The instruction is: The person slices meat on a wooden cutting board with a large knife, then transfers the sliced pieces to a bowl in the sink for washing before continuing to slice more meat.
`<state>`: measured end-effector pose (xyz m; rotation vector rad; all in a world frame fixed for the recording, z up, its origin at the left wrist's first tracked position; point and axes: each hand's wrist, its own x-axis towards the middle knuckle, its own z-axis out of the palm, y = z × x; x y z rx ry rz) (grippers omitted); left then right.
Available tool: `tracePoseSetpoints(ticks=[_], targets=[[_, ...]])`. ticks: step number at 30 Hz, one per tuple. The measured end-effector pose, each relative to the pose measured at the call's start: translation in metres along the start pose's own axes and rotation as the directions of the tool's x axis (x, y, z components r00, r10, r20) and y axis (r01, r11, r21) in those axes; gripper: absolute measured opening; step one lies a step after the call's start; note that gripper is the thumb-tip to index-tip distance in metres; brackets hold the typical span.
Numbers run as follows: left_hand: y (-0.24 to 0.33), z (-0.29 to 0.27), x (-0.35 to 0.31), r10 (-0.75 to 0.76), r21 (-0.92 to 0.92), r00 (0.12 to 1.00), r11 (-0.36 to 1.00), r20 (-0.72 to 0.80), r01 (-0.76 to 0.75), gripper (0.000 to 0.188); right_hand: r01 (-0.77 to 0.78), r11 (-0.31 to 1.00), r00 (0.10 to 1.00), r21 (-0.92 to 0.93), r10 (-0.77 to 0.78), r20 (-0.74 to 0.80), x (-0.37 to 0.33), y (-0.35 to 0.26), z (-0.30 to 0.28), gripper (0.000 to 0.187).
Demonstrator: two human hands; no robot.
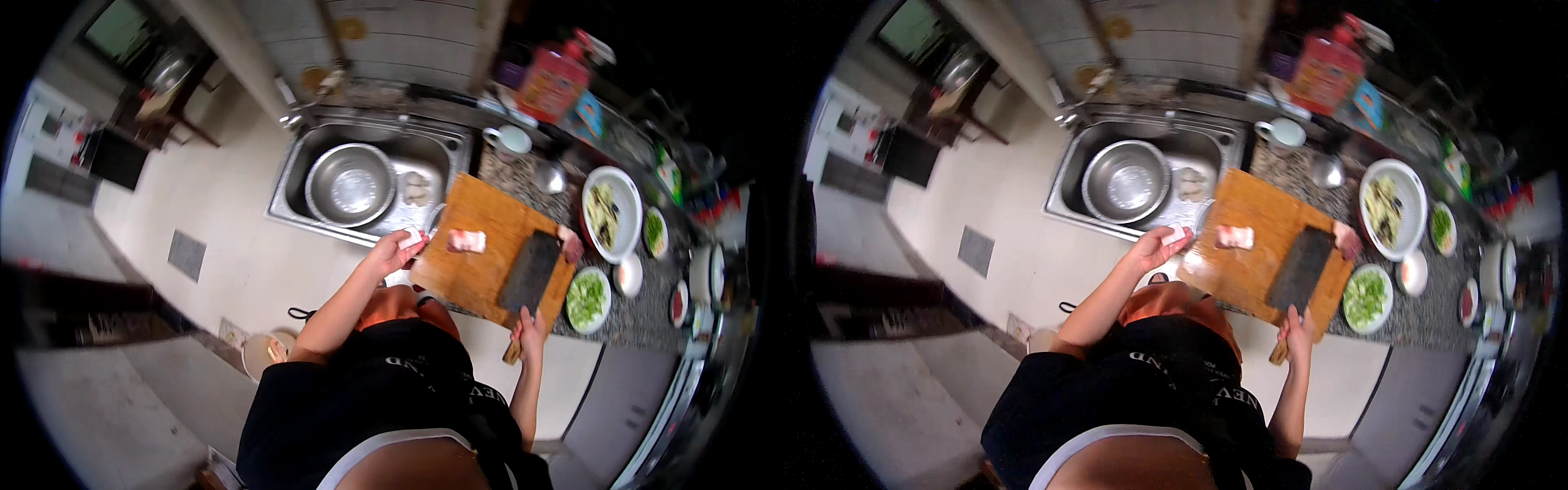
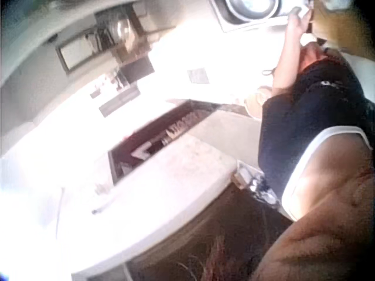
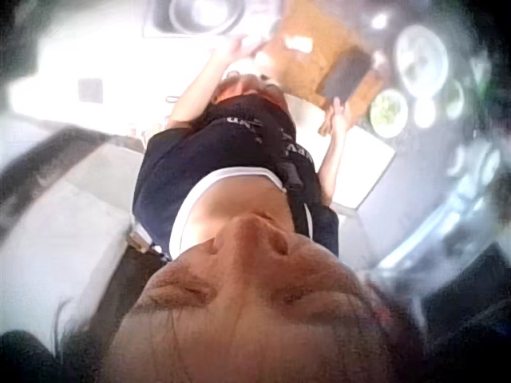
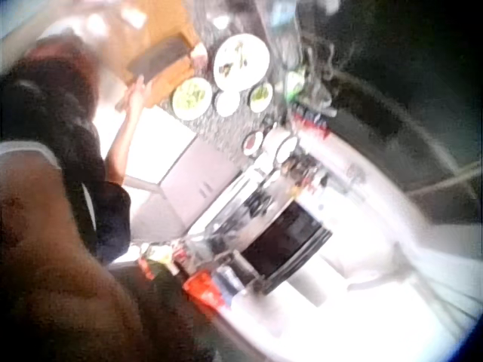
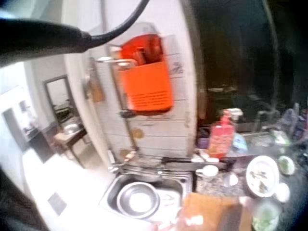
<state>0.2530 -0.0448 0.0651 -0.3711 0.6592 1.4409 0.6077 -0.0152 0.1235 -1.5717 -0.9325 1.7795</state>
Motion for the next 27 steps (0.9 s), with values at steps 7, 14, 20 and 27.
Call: tracePoseSetpoints(ticks=[7, 14, 20, 27], targets=[[0.074, -0.059, -0.050, 0.311, 0.136, 0.942, 0.946, -0.126, -0.294, 0.021, -0.067, 0.991, 0.996, -0.113, 0.061, -0.061, 0.011, 0.044, 0.009, 0.015], [0.185, -0.158, -0.113, 0.559, 0.174, 0.771, 0.829, -0.305, -0.532, 0.026, -0.048, 0.992, 0.974, -0.115, 0.022, -0.224, 0.011, 0.049, 0.043, 0.012], [0.270, -0.275, -0.130, 0.476, 0.111, 0.625, 0.840, -0.619, -0.531, 0.025, -0.038, 0.994, 0.909, -0.100, -0.008, -0.418, 0.010, 0.050, 0.080, 0.013], [0.390, -0.288, -0.064, 0.449, 0.181, 0.696, 0.887, -0.561, -0.425, 0.027, -0.010, 0.993, 0.869, -0.120, -0.051, -0.492, 0.003, 0.069, 0.104, 0.018]])
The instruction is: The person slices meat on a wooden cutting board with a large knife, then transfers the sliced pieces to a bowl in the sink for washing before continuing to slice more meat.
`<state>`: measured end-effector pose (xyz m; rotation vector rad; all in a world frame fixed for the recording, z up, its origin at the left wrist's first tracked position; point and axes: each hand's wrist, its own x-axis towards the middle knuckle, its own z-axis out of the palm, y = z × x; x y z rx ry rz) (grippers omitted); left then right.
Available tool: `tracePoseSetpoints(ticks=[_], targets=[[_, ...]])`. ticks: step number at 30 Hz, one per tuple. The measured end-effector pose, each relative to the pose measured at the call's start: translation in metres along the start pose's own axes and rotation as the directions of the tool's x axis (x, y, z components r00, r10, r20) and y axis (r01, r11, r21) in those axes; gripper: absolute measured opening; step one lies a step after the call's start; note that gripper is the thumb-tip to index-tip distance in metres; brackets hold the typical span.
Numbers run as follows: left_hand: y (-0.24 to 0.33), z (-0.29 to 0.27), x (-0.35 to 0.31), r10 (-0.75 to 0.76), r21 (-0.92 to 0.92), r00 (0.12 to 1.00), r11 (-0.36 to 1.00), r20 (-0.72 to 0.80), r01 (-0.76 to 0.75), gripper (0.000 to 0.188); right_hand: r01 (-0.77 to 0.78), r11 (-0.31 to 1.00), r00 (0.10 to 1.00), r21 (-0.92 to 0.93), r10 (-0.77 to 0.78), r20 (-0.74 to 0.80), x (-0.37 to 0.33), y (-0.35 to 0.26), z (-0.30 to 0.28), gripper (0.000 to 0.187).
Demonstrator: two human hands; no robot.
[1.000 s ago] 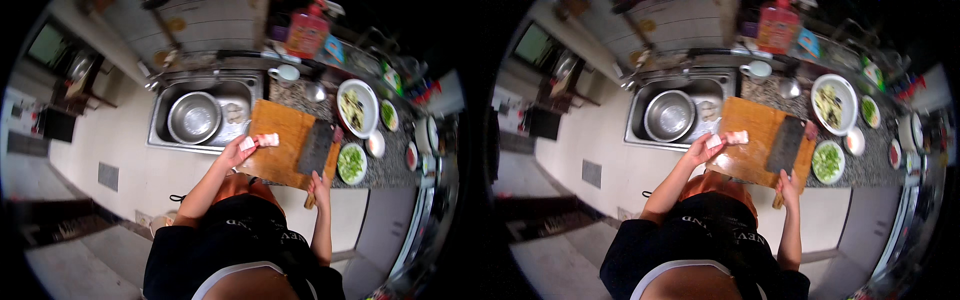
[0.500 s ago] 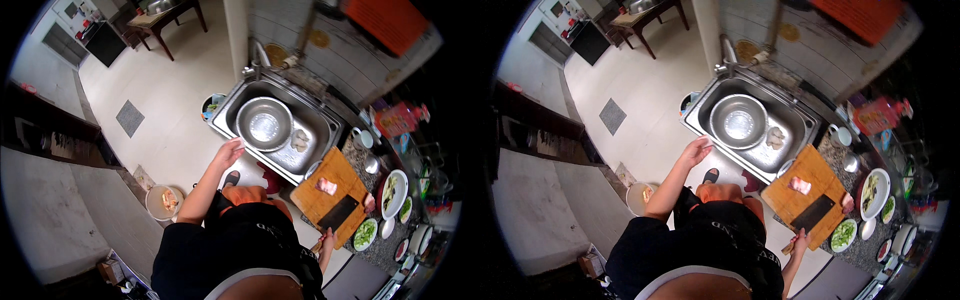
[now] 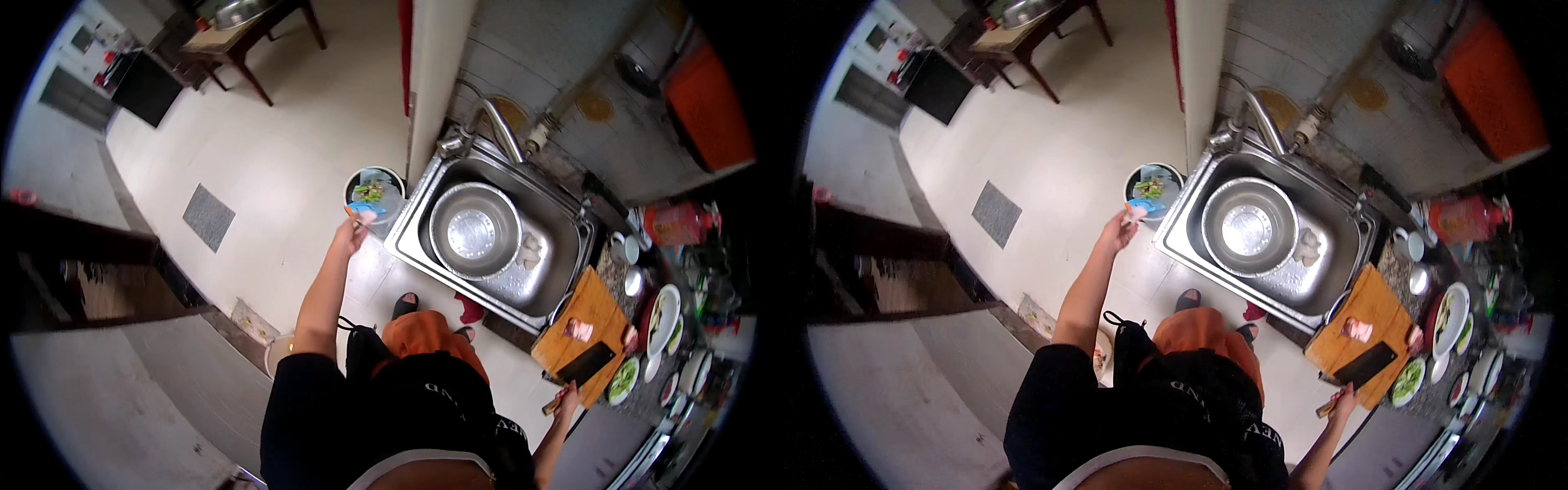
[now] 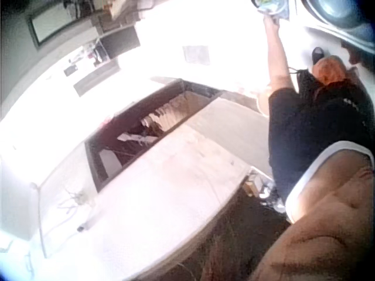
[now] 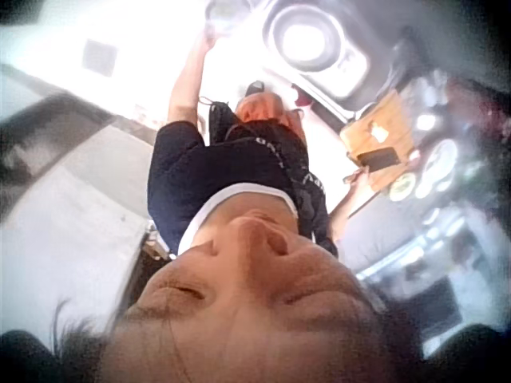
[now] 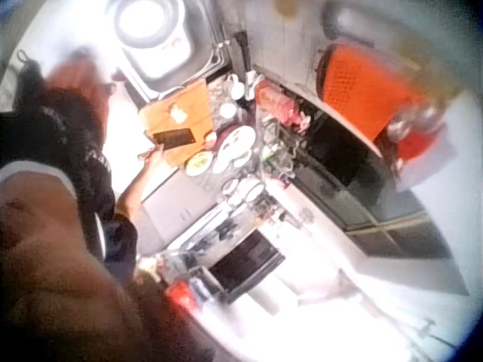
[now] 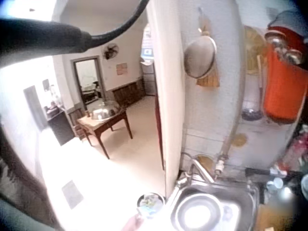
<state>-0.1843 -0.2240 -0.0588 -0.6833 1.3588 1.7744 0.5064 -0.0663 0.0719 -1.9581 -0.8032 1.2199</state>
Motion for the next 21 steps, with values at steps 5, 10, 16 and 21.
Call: tracePoseSetpoints(ticks=[5, 10, 16, 21], targets=[[0.003, 0.023, 0.046, 0.334, 0.123, 0.937, 0.939, -0.101, -0.321, 0.025, 0.008, 0.999, 0.999, 0.031, -0.007, -0.041, -0.018, 0.013, 0.011, 0.014], [-0.015, 0.050, 0.010, 0.632, 0.313, 0.717, 0.646, 0.293, -0.697, 0.009, -0.046, 0.990, 0.992, 0.133, 0.061, -0.108, -0.044, 0.008, 0.021, 0.011], [-0.065, 0.136, -0.071, 0.531, 0.355, 0.480, 0.325, 0.699, -0.877, 0.012, -0.097, 0.962, 0.980, 0.255, 0.137, -0.143, -0.057, 0.011, 0.016, 0.010], [-0.164, 0.196, -0.131, 0.159, 0.340, 0.397, 0.294, 0.904, -0.893, 0.017, -0.114, 0.934, 0.988, 0.338, 0.143, -0.062, -0.056, 0.005, 0.004, 0.012]])
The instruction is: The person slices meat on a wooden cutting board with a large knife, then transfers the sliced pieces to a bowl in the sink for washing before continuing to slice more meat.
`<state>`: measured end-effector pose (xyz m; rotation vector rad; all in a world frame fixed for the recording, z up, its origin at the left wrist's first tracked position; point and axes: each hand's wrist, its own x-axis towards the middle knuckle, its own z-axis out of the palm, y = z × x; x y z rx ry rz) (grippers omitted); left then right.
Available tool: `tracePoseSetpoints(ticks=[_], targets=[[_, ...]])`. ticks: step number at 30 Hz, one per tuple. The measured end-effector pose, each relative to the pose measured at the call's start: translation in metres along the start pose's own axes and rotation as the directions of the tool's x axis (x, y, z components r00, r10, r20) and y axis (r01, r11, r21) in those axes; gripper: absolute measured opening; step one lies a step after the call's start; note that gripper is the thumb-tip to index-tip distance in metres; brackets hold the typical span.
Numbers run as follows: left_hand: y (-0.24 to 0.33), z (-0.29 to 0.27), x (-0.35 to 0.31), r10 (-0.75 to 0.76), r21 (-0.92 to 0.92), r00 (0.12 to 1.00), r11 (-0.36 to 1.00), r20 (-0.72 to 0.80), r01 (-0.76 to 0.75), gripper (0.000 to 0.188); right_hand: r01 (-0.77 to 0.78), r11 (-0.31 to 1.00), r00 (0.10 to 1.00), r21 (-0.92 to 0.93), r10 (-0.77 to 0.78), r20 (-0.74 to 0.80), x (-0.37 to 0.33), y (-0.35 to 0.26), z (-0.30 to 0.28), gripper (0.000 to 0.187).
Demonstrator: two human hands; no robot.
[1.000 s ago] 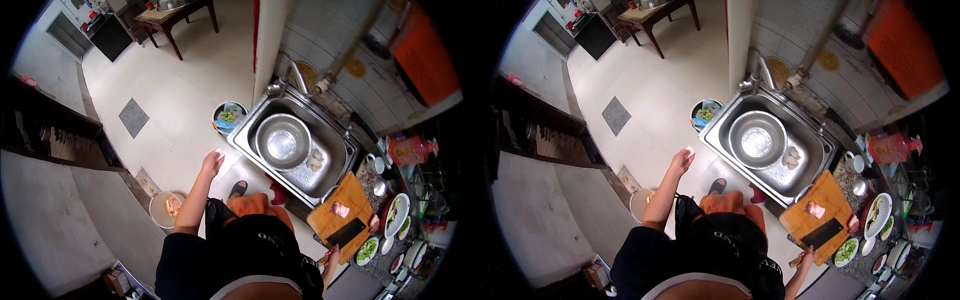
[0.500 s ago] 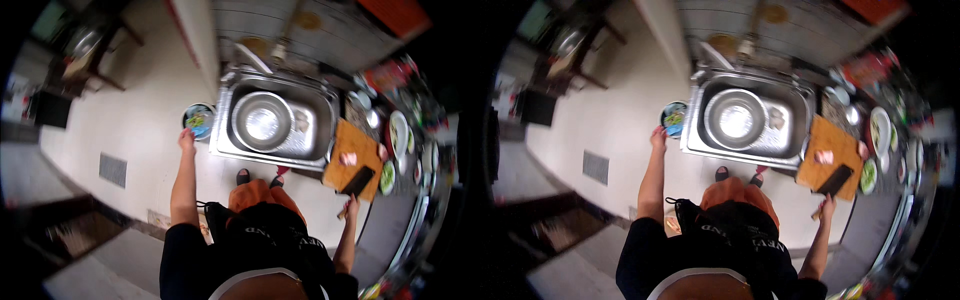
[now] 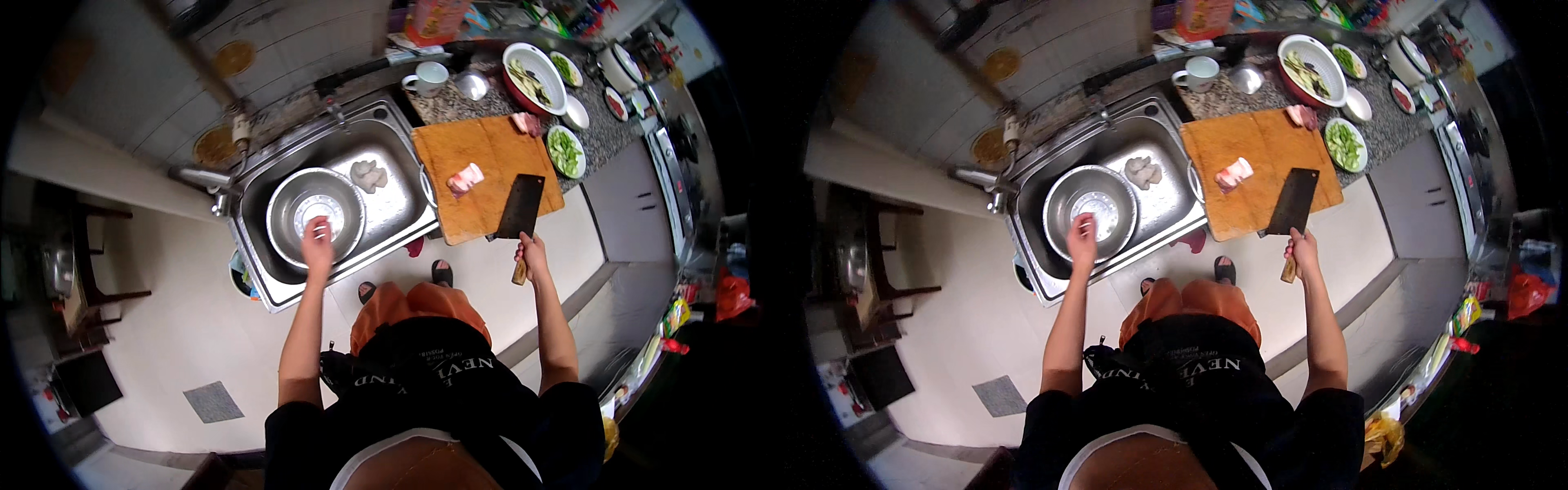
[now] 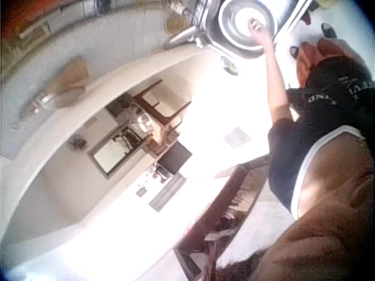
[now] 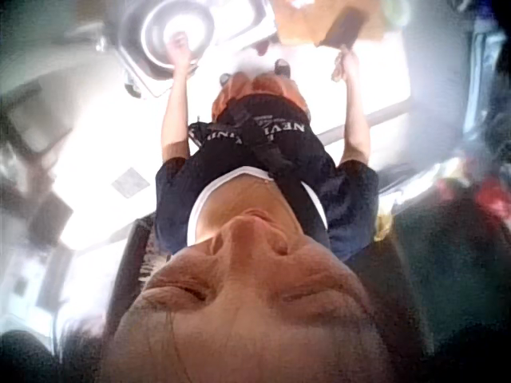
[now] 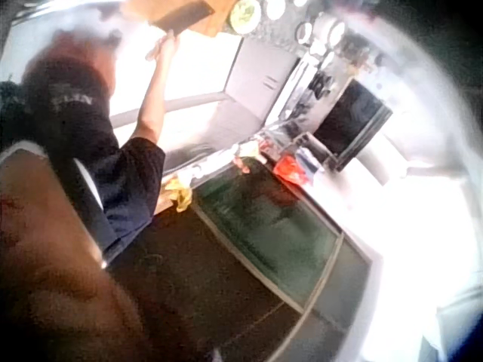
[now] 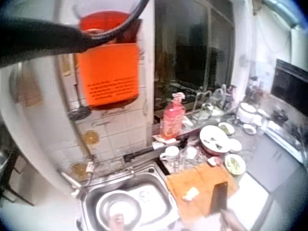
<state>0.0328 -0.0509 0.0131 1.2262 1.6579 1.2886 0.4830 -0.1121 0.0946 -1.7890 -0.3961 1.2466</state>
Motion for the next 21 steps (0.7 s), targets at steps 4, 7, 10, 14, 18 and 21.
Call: tracePoseSetpoints(ticks=[4, 7, 10, 14, 18, 21], targets=[[0.046, 0.104, -0.005, -0.036, 0.001, 0.952, 0.999, 0.303, 0.038, 0.025, -0.015, 1.000, 0.997, -0.011, 0.016, 0.080, 0.017, -0.012, -0.012, 0.012], [0.072, 0.176, -0.010, -0.008, -0.062, 0.925, 0.997, 0.379, 0.034, 0.032, 0.014, 0.995, 0.987, -0.101, 0.002, 0.159, 0.037, -0.025, -0.026, 0.014], [0.082, 0.232, -0.003, 0.007, 0.059, 0.929, 0.998, 0.369, -0.030, 0.038, 0.057, 0.982, 0.967, -0.181, -0.009, 0.254, 0.063, -0.040, -0.042, 0.014], [0.079, 0.268, 0.008, -0.131, 0.149, 0.934, 0.985, 0.332, 0.086, 0.043, 0.075, 0.967, 0.924, -0.244, 0.024, 0.381, 0.085, -0.067, -0.059, 0.012], [0.117, 0.278, 0.009, -0.489, 0.163, 0.769, 0.870, 0.411, 0.465, 0.038, 0.226, 0.912, 0.876, -0.343, -0.036, 0.481, 0.108, -0.079, -0.072, 0.015], [0.122, 0.285, -0.006, -0.450, 0.082, 0.751, 0.877, 0.483, 0.473, 0.032, 0.202, 0.900, 0.852, -0.385, 0.032, 0.523, 0.123, -0.079, -0.077, 0.020]])
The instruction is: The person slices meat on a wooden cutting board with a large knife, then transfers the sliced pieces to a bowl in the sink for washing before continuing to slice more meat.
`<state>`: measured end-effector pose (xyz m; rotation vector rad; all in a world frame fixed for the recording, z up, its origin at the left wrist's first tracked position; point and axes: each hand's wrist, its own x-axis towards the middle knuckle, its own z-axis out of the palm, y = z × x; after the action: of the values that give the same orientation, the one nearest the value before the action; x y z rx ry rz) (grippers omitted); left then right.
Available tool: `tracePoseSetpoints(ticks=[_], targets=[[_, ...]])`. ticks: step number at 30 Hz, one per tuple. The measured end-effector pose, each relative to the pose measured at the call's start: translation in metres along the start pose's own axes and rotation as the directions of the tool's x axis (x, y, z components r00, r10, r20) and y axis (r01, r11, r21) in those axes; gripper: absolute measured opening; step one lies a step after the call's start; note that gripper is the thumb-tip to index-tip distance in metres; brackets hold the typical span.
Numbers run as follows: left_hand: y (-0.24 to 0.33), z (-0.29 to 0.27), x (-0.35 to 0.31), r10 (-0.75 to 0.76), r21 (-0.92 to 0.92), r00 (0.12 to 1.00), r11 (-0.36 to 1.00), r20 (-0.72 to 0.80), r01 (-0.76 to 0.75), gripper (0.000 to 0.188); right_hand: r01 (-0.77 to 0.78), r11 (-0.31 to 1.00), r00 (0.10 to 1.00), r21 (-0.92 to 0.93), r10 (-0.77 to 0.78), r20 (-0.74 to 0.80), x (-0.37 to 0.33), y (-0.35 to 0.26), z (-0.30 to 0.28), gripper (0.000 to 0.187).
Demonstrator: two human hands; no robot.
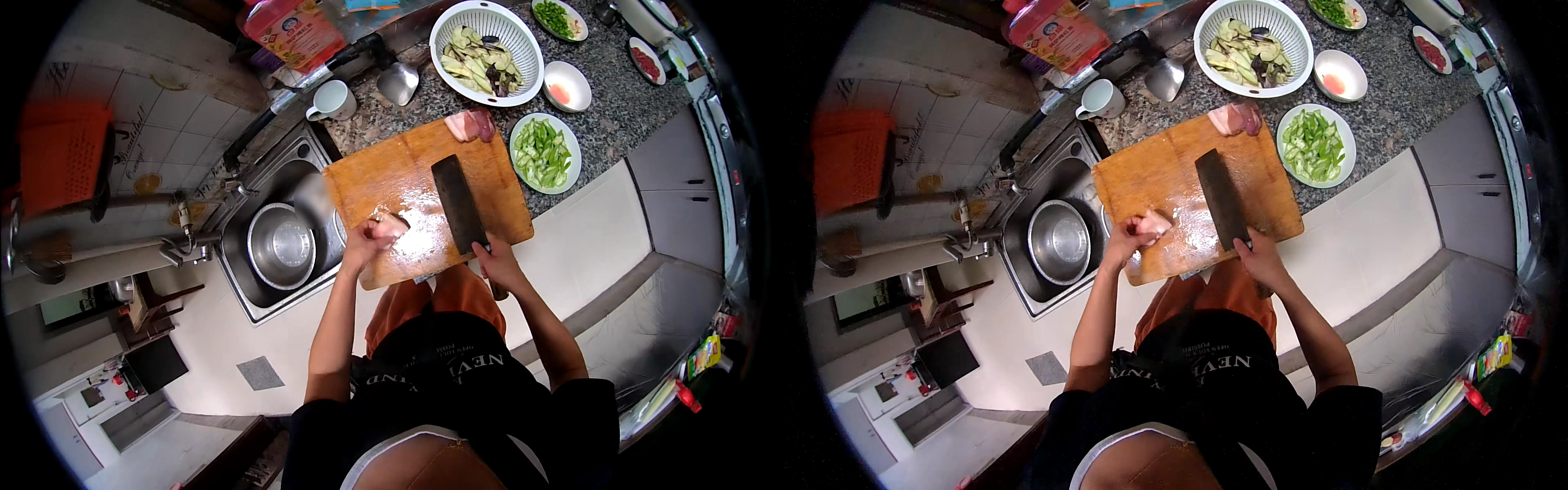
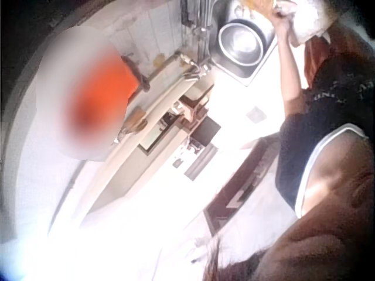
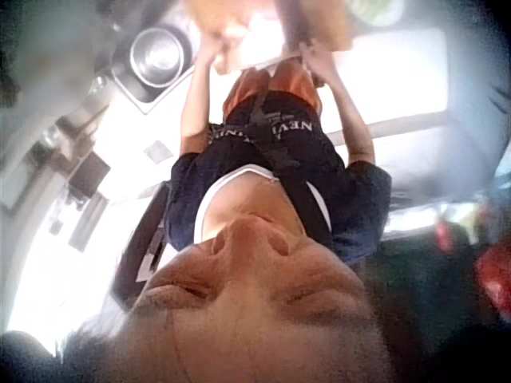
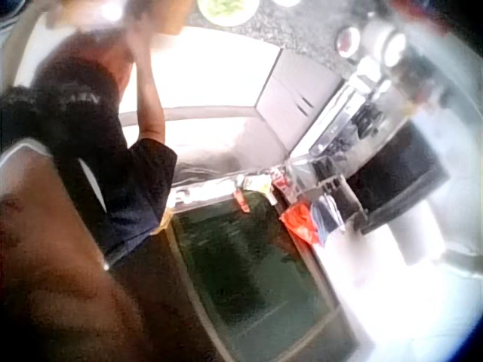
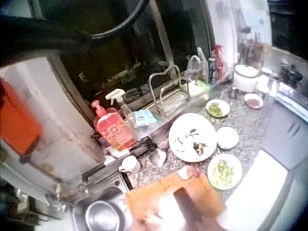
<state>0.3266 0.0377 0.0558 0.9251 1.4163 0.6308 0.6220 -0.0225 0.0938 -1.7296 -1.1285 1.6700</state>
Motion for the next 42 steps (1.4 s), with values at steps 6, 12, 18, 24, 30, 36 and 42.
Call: tracePoseSetpoints(ticks=[6, 12, 18, 24, 30, 36, 42], targets=[[0.028, 0.029, -0.013, 0.039, 0.146, 0.988, 0.987, 0.147, -0.061, 0.022, -0.034, 0.999, 0.997, -0.016, 0.035, 0.074, 0.005, -0.006, -0.018, 0.023], [0.039, 0.032, 0.005, 0.015, 0.117, 0.951, 0.992, 0.310, -0.054, 0.024, 0.010, 0.992, 1.000, -0.126, -0.007, 0.026, 0.007, -0.004, -0.017, 0.027], [0.018, 0.043, -0.002, 0.358, 0.323, 0.905, 0.905, -0.231, -0.276, 0.031, 0.287, 0.856, 0.941, -0.429, -0.335, -0.040, 0.007, -0.004, -0.013, 0.024], [-0.016, 0.068, -0.023, 0.413, 0.226, 0.819, 0.909, -0.398, -0.349, 0.036, 0.319, 0.691, 0.945, -0.649, -0.286, 0.160, -0.005, -0.074, -0.023, 0.021], [0.002, 0.049, -0.020, 0.729, 0.566, 0.666, 0.620, -0.160, -0.543, 0.046, 0.340, 0.638, 0.941, -0.691, -0.238, 0.242, -0.010, -0.097, -0.009, 0.019], [-0.007, 0.062, -0.031, 0.455, 0.379, 0.855, 0.858, -0.248, -0.347, 0.041, 0.243, 0.620, 0.970, -0.746, -0.166, 0.178, -0.021, -0.077, 0.015, 0.021], [-0.004, 0.060, -0.027, 0.711, 0.577, 0.691, 0.621, -0.131, -0.530, 0.036, 0.204, 0.534, 0.978, -0.821, -0.066, 0.200, -0.035, -0.072, 0.027, 0.020]])
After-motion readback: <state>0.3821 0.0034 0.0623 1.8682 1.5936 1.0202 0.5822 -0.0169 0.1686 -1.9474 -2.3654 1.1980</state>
